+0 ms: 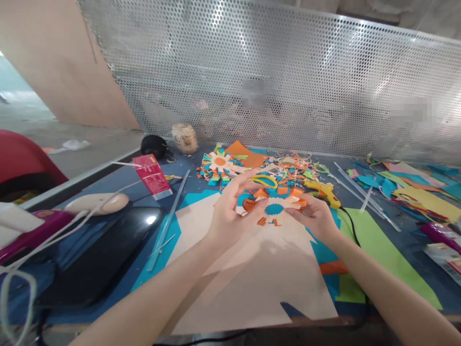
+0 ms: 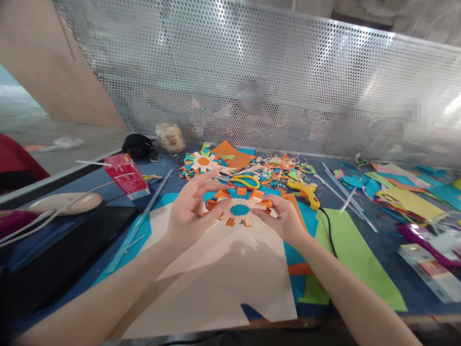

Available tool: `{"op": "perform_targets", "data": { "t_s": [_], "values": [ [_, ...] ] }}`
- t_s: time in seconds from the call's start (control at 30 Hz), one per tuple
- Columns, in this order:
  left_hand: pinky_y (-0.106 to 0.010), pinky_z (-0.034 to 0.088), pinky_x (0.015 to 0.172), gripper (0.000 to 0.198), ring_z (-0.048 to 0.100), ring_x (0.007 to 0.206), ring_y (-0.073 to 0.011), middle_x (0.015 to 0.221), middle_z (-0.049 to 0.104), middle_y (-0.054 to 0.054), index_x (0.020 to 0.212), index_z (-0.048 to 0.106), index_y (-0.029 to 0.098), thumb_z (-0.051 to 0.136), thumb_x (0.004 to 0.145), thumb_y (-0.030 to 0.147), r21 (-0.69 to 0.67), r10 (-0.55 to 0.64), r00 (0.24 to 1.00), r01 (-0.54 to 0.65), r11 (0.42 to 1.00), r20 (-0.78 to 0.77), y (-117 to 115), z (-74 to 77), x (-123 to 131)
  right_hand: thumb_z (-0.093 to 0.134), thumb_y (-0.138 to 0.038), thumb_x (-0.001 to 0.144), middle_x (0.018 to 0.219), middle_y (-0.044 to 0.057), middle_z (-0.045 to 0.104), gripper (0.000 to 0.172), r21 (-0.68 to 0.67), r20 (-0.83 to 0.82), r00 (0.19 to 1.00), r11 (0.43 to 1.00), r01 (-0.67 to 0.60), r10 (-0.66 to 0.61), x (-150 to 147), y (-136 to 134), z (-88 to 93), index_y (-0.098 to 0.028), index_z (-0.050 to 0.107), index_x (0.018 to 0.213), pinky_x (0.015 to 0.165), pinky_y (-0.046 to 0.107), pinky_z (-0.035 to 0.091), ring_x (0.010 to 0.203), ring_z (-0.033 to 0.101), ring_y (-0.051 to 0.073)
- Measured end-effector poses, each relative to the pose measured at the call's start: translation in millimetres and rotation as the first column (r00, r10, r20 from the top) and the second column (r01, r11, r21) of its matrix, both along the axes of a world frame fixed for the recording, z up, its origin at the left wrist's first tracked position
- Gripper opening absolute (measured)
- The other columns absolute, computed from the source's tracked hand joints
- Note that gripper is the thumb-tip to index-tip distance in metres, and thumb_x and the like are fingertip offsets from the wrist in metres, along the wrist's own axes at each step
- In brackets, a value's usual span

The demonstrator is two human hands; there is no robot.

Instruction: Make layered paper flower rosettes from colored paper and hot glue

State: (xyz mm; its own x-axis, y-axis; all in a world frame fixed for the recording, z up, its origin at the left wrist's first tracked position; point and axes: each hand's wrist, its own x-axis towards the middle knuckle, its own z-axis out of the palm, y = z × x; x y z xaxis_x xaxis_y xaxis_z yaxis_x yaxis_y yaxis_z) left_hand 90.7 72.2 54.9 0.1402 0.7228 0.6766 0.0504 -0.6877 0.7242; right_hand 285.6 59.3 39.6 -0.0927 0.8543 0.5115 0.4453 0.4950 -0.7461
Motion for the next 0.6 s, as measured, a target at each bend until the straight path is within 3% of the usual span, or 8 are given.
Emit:
{"op": "perform_targets", "data": {
  "t_s": [0.33,0.6],
  "values": [
    [-0.029,0.052,0.07,0.042,0.062,0.086,-0.0162,0.088,0.065,-0.001,0.112,0.047,0.023,0.062,0.073,0.02,-0.012,-0.029,0.999,0.029,0.999,0.041,-4.8,4.0,-0.5,0.058,-0.039,0.075,0.062,0.0,0.054,0.023,0.031,0.057,0.998,0.999,-0.007,0.005,0.8,-0.5,0.8,-0.019,0.054,0.064,0.056,0.027,0.046,0.06,0.052,0.013],
    [-0.033,0.049,0.08,0.039,0.062,0.088,-0.0158,0.087,0.067,0.0,0.111,0.047,0.023,0.059,0.075,0.014,0.044,-0.057,0.997,0.055,0.998,0.057,-4.4,3.4,-0.1,0.056,-0.034,0.077,0.069,0.003,0.059,0.019,0.084,0.154,0.988,0.996,0.004,-0.017,-1.3,-4.2,4.8,-0.018,0.055,0.067,0.056,0.027,0.046,0.063,0.054,0.014]
  ]
}}
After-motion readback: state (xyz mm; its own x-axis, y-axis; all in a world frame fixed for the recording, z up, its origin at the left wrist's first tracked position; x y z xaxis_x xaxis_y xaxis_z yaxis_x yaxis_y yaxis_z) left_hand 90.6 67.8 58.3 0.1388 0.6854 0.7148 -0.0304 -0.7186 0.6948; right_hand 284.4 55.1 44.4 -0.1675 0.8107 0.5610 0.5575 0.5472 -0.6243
